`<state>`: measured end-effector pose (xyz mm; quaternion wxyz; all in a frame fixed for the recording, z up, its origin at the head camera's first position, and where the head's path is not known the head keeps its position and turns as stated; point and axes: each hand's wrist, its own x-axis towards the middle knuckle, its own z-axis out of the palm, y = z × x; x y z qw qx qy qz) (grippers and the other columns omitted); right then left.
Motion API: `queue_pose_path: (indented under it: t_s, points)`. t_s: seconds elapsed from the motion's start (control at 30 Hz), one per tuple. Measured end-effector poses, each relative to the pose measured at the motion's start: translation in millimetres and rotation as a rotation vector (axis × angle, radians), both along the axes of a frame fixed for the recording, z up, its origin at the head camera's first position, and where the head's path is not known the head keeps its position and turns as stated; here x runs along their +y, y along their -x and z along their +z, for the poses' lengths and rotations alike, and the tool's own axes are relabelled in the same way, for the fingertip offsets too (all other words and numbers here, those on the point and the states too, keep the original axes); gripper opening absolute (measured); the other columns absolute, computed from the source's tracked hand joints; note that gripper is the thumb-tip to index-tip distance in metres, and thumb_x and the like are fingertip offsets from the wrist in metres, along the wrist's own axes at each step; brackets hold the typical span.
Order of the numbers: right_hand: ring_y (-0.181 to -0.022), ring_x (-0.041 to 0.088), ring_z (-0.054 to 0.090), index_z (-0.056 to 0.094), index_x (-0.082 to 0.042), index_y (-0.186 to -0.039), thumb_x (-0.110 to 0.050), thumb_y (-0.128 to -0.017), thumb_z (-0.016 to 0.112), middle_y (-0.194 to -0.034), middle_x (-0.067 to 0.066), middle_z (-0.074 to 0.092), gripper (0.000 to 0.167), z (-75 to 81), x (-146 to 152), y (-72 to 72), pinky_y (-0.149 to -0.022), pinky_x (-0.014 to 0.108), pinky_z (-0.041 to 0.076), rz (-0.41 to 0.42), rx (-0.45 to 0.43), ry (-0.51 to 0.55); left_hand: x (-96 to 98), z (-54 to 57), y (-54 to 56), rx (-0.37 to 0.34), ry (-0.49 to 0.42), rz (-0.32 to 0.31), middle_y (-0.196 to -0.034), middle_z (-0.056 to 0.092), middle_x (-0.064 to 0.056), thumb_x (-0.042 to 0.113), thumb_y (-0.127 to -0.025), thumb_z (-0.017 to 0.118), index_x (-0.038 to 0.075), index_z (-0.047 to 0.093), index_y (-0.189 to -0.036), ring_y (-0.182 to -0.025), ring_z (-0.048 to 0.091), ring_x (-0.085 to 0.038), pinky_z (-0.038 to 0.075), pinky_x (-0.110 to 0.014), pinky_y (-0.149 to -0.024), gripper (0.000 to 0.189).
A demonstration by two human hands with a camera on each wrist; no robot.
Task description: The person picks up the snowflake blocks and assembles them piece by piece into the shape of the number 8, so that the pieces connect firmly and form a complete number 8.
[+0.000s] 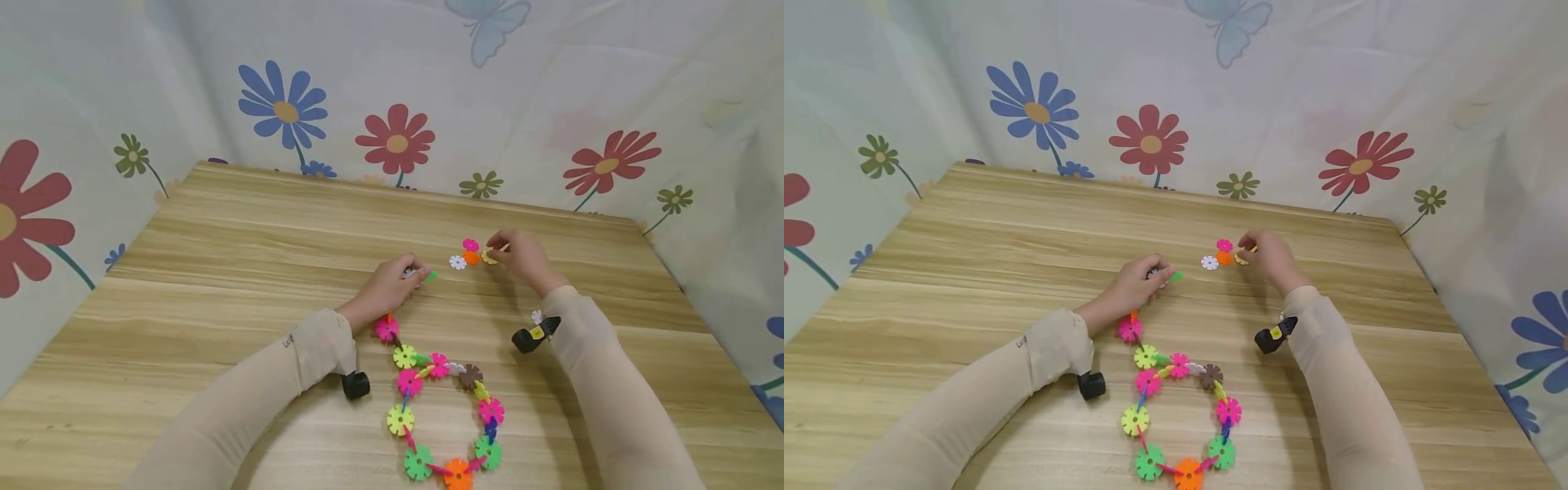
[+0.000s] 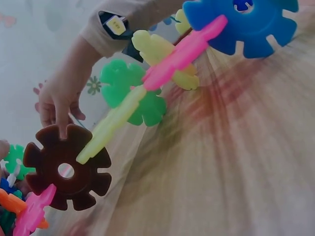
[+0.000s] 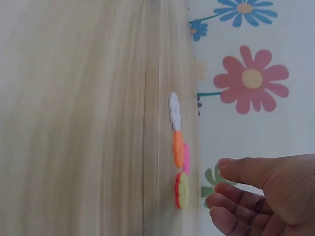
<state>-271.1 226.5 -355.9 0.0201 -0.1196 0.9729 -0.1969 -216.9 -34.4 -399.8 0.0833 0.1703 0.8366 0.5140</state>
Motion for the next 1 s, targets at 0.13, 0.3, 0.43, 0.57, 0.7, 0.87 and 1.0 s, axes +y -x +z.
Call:
queue_pose_path:
  t_s: [0.13,0.3,0.43,0.57,0.7,0.87,1.0]
  points:
    - [-0.093,0.034,0.058,0.063,0.004,-0.109,-0.015,-0.092,0.063,-0.104,0.022,0.064,0.025,-3.5,4,10.2,-0.085,0.045,0.048,-0.025,-0.041,-0.049,-0.6,-1.3,0.2,0.011,0.007,0.002,-0.08,0.061,-0.003,0.039,-0.1,0.048,0.014,0.059,-0.102,-0.056,0.051,-0.013,0.043,-0.025,-0.051,0.028]
    - [-0.091,0.032,0.057,0.062,0.005,-0.108,-0.018,-0.089,0.068,-0.103,0.023,0.064,0.031,-9.4,7,18.0,-0.085,0.043,0.047,-0.027,-0.095,-0.072,-0.4,-2.3,0.2,0.015,0.007,-0.003,-0.081,0.062,-0.004,0.037,-0.1,0.048,0.013,0.059,-0.101,-0.056,0.05,-0.013,0.043,-0.025,-0.051,0.026]
    - [-0.092,0.032,0.057,0.06,0.006,-0.108,-0.018,-0.088,0.07,-0.104,0.024,0.063,0.032,-12.3,7,19.5,-0.085,0.042,0.047,-0.042,-0.121,-0.06,0.1,-2.5,0.2,0.019,0.011,-0.005,-0.08,0.062,-0.005,0.036,-0.101,0.048,0.013,0.059,-0.101,-0.055,0.051,-0.012,0.042,-0.024,-0.051,0.025]
    - [-0.089,0.031,0.054,0.058,0.005,-0.104,-0.013,-0.086,0.071,-0.1,0.023,0.06,0.029,-14.2,7,18.3,-0.081,0.039,0.045,-0.059,-0.103,-0.02,0.5,-1.9,-0.2,0.018,0.016,-0.001,-0.08,0.063,-0.005,0.037,-0.101,0.048,0.013,0.059,-0.101,-0.055,0.051,-0.012,0.042,-0.024,-0.05,0.026]
    - [-0.085,0.027,0.053,0.055,0.006,-0.101,-0.008,-0.086,0.069,-0.093,0.019,0.058,0.024,-15.9,10,15.1,-0.074,0.031,0.043,-0.063,-0.065,0.039,0.7,-1.7,-0.5,0.015,0.02,0.002,-0.081,0.063,-0.005,0.037,-0.101,0.048,0.013,0.058,-0.101,-0.056,0.051,-0.012,0.042,-0.024,-0.051,0.026]
    - [-0.07,0.014,0.059,0.056,0.008,-0.105,-0.006,-0.091,0.064,-0.09,0.018,0.061,0.021,-16.1,12,7.4,-0.061,0.021,0.051,-0.078,-0.089,0.181,0.1,-2.9,1.0,0.012,0.03,0.007,-0.082,0.064,-0.004,0.037,-0.101,0.048,0.013,0.059,-0.101,-0.057,0.052,-0.013,0.043,-0.024,-0.052,0.026]
    - [-0.061,0.01,0.062,0.056,0.008,-0.107,-0.009,-0.095,0.059,-0.089,0.022,0.065,0.022,-13.1,9,-2.0,-0.058,0.024,0.056,-0.068,-0.159,0.324,-2.1,-2.9,3.0,0.007,0.034,0.022,-0.084,0.065,-0.003,0.04,-0.1,0.047,0.013,0.058,-0.103,-0.059,0.053,-0.013,0.043,-0.023,-0.052,0.029]
